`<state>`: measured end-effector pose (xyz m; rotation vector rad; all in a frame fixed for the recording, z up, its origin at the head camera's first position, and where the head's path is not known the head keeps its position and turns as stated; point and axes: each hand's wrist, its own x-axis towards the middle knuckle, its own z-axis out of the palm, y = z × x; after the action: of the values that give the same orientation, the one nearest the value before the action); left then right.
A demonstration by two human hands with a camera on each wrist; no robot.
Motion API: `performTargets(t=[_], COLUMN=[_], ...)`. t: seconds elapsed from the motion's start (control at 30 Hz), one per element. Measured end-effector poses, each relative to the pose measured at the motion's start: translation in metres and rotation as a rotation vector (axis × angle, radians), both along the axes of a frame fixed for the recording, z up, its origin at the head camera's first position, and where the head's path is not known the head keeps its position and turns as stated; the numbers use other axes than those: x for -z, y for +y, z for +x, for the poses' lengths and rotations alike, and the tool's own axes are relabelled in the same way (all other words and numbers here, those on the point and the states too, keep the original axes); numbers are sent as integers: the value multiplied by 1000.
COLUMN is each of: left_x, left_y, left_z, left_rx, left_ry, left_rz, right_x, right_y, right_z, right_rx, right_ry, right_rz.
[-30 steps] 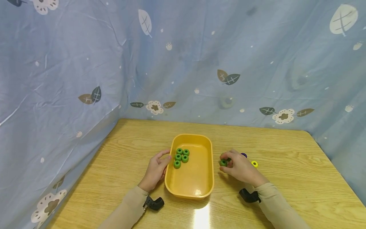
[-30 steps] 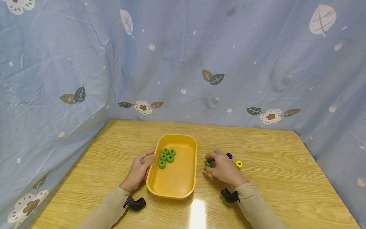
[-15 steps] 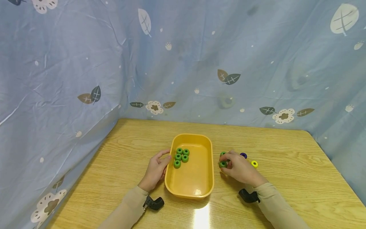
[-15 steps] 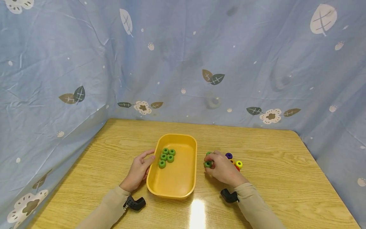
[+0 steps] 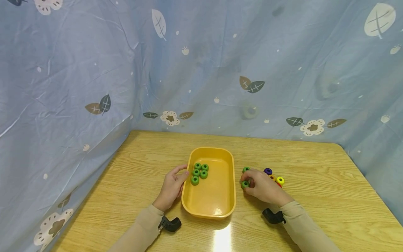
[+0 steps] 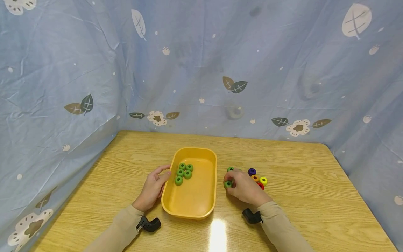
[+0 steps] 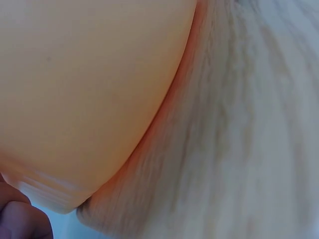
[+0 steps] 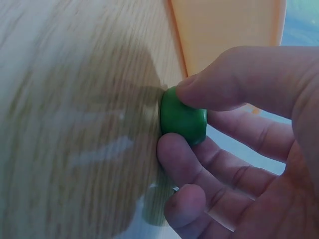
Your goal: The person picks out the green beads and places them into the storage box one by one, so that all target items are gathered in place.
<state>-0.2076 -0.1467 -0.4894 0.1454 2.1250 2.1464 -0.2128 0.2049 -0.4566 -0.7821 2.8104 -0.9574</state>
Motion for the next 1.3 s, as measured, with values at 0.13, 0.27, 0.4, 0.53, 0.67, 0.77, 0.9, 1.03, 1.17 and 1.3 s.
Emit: performTargets(t=[0.13,0.27,0.4,0.53,0.67,0.77,0.9,1.03,1.17,1.3], left_x=[0,-1,-2,-2,-2,-2,-1,0,0,1], left_y=[2,2,3,3,5,6,5,5,5,3], left_z=[0,0,0,1,1,0,0,-1,-2,-3], left_rx=[-6,-7,-1,-3,-12,-18,-21,-14,-6,14], left_ry=[6,3,14,20,9,5,10,12,12,21], left_rz=[8,18,28,37,38,39,42,46,55,57], right_x=[0,-3,-7,-12,-23,-33,-51,-67,-76,-79], right_y=[2,3,2,1,-2,-7,-24,-43,-60,-76], right_z=[-1,0,0,0,0,-2,-5,-8,-11,-14], right_rx=[0,25,48,56,73,75,39,-29,-93,-157], right_ry=[-2,14,68,108,125,137,129,118,124,135], right_rz=[-1,-27,-55,-81,-115,-121,-106,-100,-88,-61])
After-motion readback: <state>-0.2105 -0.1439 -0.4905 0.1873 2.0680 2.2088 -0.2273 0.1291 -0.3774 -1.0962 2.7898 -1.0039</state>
